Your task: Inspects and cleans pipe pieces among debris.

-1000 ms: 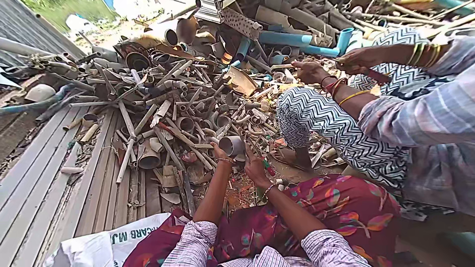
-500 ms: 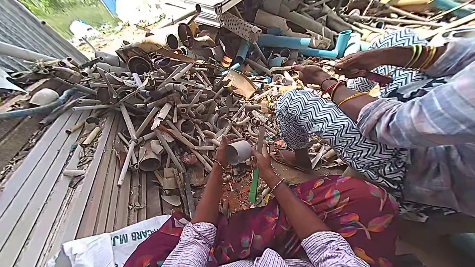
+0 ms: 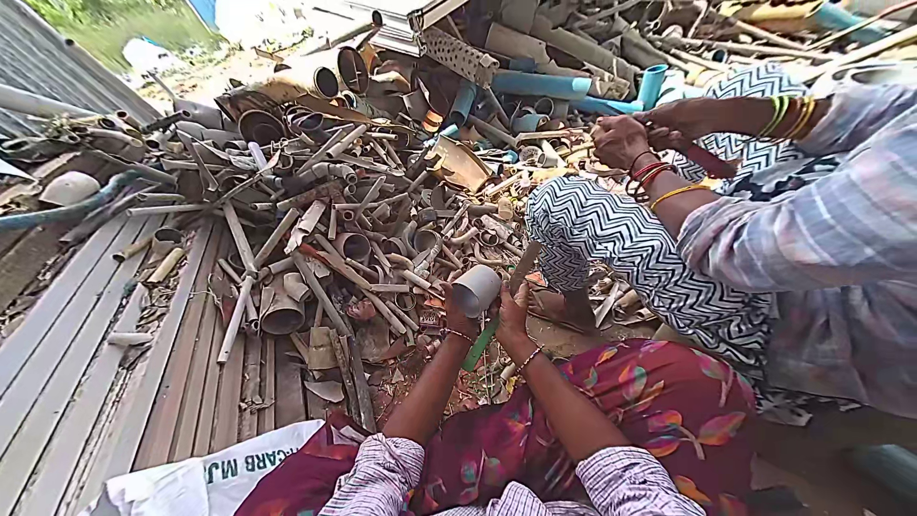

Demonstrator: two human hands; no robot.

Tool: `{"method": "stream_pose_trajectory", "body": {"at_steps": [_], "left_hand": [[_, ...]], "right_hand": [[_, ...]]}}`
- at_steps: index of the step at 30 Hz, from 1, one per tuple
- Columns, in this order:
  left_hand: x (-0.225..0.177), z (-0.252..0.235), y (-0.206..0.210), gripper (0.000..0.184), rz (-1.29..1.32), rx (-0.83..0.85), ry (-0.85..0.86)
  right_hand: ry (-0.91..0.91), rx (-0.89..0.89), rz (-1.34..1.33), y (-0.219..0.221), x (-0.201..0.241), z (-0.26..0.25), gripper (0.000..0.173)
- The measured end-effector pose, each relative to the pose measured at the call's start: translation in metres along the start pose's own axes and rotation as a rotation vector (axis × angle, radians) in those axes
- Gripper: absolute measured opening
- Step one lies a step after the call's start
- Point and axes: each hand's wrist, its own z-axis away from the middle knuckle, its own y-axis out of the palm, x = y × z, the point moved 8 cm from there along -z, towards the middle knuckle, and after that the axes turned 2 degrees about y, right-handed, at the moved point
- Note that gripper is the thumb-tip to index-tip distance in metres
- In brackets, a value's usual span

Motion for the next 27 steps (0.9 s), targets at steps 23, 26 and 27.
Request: {"method": "stream_pose_trajectory", "body": {"at_steps": [23, 26, 27], "left_hand": [[-0.034, -0.028, -0.027, 0.059, -0.076, -0.102, -0.017], [-0.032, -0.026, -0.024, 0.06, -0.056, -0.086, -0.047], [-0.031, -0.028, -0.024, 0.057, -0.043, -0.084, -0.041]], "right_hand": [[-0.257, 0.339, 1.113, 0.033, 0.003, 0.03, 0.038], [-0.279, 0.342, 1.102, 0.035, 0.004, 0.033, 0.038], [-0.372, 0.37, 1.086, 0.041, 0.007, 0.042, 0.035]]}}
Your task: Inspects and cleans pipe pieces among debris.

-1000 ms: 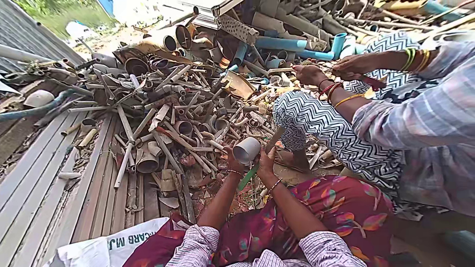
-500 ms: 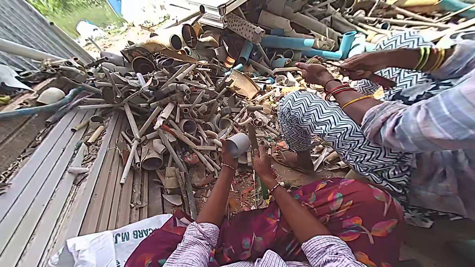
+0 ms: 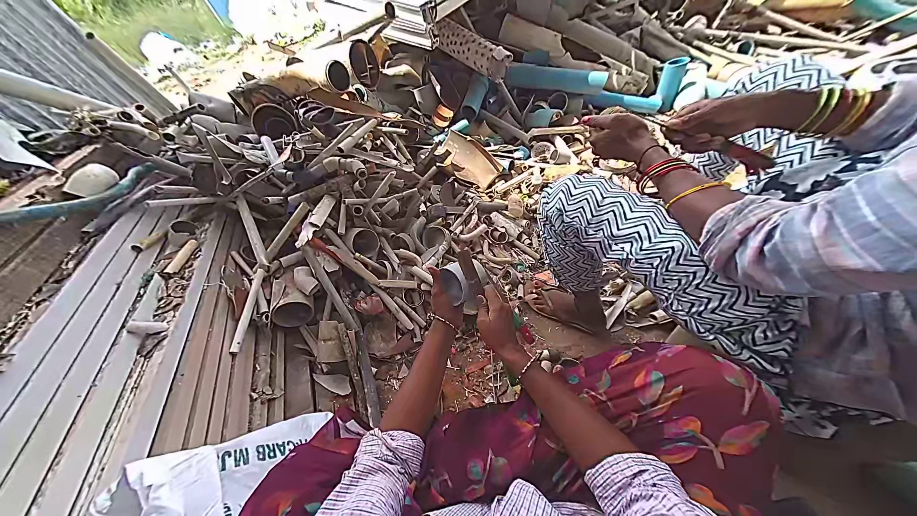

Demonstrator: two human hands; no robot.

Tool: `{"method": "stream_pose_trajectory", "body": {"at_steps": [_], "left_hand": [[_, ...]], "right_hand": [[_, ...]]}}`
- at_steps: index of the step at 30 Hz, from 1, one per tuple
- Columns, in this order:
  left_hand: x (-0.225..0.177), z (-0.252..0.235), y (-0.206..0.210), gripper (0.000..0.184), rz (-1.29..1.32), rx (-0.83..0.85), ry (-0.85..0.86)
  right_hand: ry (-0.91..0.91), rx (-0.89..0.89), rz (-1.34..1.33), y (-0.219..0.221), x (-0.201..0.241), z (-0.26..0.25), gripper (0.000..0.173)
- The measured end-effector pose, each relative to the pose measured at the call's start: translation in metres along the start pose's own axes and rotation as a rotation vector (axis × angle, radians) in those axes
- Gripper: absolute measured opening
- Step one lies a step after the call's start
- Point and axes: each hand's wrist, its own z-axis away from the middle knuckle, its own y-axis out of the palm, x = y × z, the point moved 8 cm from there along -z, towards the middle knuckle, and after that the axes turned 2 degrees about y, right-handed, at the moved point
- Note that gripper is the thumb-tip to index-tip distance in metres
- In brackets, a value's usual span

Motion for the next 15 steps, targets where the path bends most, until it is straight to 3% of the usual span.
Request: {"method": "stream_pose_trajectory", "body": {"at_steps": [2, 8, 12, 15], "left_hand": [[0.003, -0.002, -0.001, 0.054, -0.034, 0.0, 0.012], [0.009, 0.003, -0.006, 0.063, -0.087, -0.105, -0.125], [0.003, 0.004, 0.0, 0.065, -0.045, -0.091, -0.117], [0.007, 0.002, -0.001, 0.064, 0.037, -0.1, -0.1]], "right_hand": [[-0.079, -0.013, 0.006, 0.002, 0.007, 0.004, 0.031], [0.1, -0.089, -0.118, -0.01, -0.02, -0.012, 0.033], [0.245, 0.02, -0.051, -0.005, -0.03, -0.014, 0.037], [0.055, -0.032, -0.017, -0.001, -0.007, -0.002, 0.035]]}}
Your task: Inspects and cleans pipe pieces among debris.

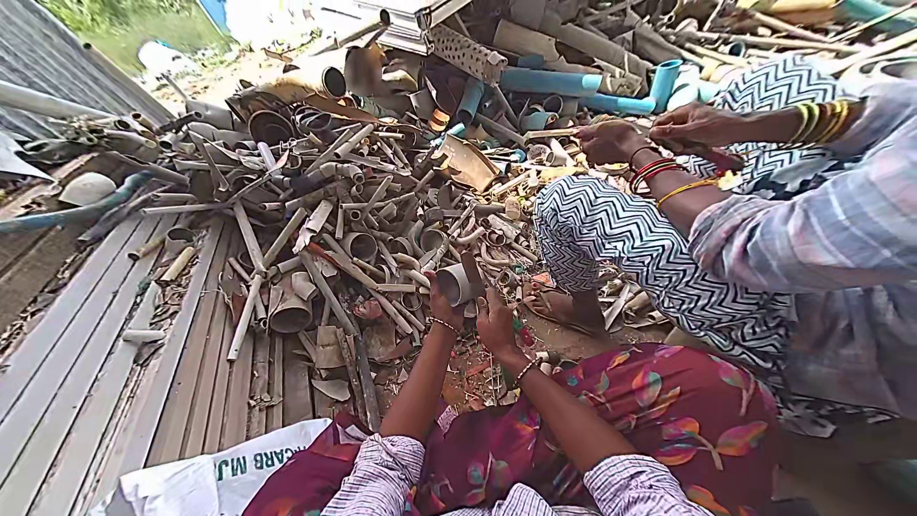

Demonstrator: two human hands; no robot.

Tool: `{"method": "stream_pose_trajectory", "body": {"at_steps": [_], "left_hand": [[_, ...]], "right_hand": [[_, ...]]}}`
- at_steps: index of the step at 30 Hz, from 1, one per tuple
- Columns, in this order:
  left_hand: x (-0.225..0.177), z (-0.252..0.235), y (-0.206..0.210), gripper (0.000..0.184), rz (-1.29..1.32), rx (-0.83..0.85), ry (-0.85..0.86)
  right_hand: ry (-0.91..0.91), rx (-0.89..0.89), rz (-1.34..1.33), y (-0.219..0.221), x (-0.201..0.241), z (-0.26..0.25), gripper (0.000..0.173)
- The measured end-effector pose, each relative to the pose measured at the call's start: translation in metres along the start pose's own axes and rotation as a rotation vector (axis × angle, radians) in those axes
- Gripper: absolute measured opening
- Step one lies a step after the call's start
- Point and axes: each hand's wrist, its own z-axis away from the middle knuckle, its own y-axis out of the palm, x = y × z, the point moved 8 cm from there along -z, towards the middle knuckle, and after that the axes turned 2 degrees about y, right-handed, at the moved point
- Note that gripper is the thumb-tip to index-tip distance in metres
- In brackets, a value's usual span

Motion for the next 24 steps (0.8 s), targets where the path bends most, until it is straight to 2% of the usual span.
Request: {"method": "stream_pose_trajectory", "body": {"at_steps": [2, 5, 9, 12, 16, 19, 22, 24], "left_hand": [[0.003, -0.001, -0.001, 0.061, 0.029, -0.016, -0.002], [0.005, 0.004, 0.0, 0.069, 0.048, -0.04, -0.063], [0.0, 0.004, 0.004, 0.063, 0.085, -0.028, -0.039], [-0.001, 0.006, 0.002, 0.068, 0.074, -0.04, -0.056], [-0.001, 0.005, 0.005, 0.066, 0.089, -0.019, -0.026], [-0.002, 0.006, 0.002, 0.068, 0.038, -0.047, -0.047], [-0.009, 0.002, 0.002, 0.063, -0.072, -0.013, 0.004], [-0.014, -0.003, -0.001, 0.06, -0.15, 0.058, 0.063]], "right_hand": [[-0.061, -0.015, -0.008, 0.002, 0.005, 0.004, 0.033], [0.08, 0.023, -0.039, -0.002, -0.01, -0.005, 0.038], [-0.013, -0.002, 0.01, -0.001, 0.005, 0.001, 0.034], [0.123, 0.045, -0.009, -0.004, -0.008, -0.005, 0.04], [0.022, 0.004, -0.003, -0.002, 0.002, 0.001, 0.034], [0.15, 0.056, -0.031, -0.006, -0.011, -0.006, 0.037], [0.04, 0.026, -0.028, -0.006, 0.002, -0.002, 0.035], [0.099, 0.072, -0.038, -0.004, -0.004, -0.005, 0.035]]}}
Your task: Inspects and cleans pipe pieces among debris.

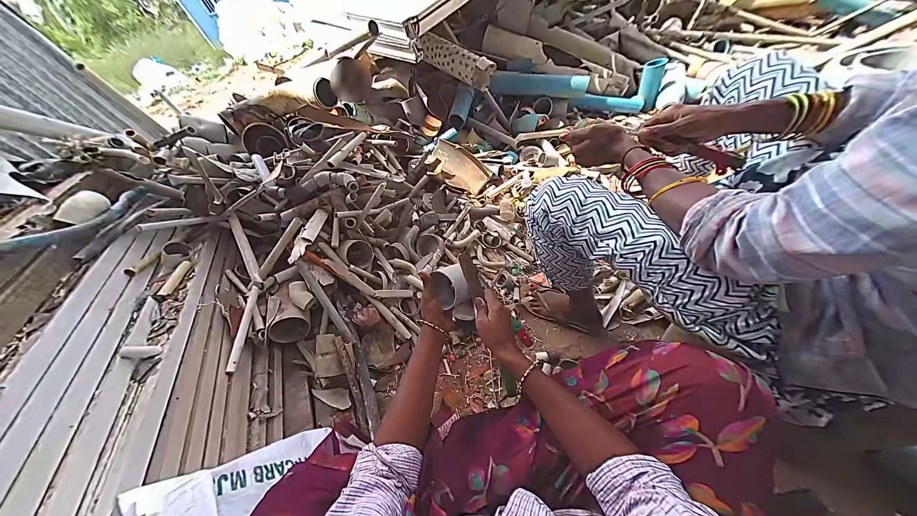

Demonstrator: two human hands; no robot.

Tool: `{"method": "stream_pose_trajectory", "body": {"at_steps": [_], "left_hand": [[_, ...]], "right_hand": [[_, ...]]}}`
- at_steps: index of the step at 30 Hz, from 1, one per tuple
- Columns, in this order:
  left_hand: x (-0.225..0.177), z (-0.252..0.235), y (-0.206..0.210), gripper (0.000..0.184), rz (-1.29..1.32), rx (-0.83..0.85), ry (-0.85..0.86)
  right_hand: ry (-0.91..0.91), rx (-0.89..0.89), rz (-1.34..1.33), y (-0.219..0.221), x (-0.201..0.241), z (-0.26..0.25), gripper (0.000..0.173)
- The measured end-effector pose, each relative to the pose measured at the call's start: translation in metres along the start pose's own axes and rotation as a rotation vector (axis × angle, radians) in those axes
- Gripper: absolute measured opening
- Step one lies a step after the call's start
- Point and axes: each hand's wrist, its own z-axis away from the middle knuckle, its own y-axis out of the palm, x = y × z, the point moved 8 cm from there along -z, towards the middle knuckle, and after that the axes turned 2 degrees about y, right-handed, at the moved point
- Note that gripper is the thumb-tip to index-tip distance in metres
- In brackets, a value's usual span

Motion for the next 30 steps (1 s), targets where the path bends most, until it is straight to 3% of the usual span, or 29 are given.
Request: {"method": "stream_pose_trajectory", "body": {"at_steps": [3, 12, 18, 22, 26, 30], "left_hand": [[-0.002, -0.002, 0.001, 0.056, 0.025, 0.081, 0.027], [-0.015, 0.003, 0.005, 0.056, -0.018, 0.121, 0.053], [-0.014, 0.001, 0.001, 0.053, -0.097, 0.099, 0.057], [-0.012, 0.005, 0.001, 0.053, -0.162, 0.078, 0.031], [-0.01, -0.001, 0.0, 0.053, -0.155, 0.097, 0.038], [-0.011, 0.005, 0.004, 0.055, -0.166, 0.11, 0.024]], "right_hand": [[0.15, 0.05, -0.031, -0.003, -0.013, -0.007, 0.038], [0.135, 0.018, -0.098, -0.004, -0.011, -0.009, 0.037], [-0.015, 0.035, -0.001, 0.001, 0.013, 0.007, 0.035], [0.075, 0.06, -0.014, 0.001, -0.006, -0.004, 0.039], [-0.074, 0.034, 0.007, 0.0, 0.017, 0.007, 0.035], [0.129, 0.084, -0.031, 0.0, -0.011, -0.005, 0.041]]}}
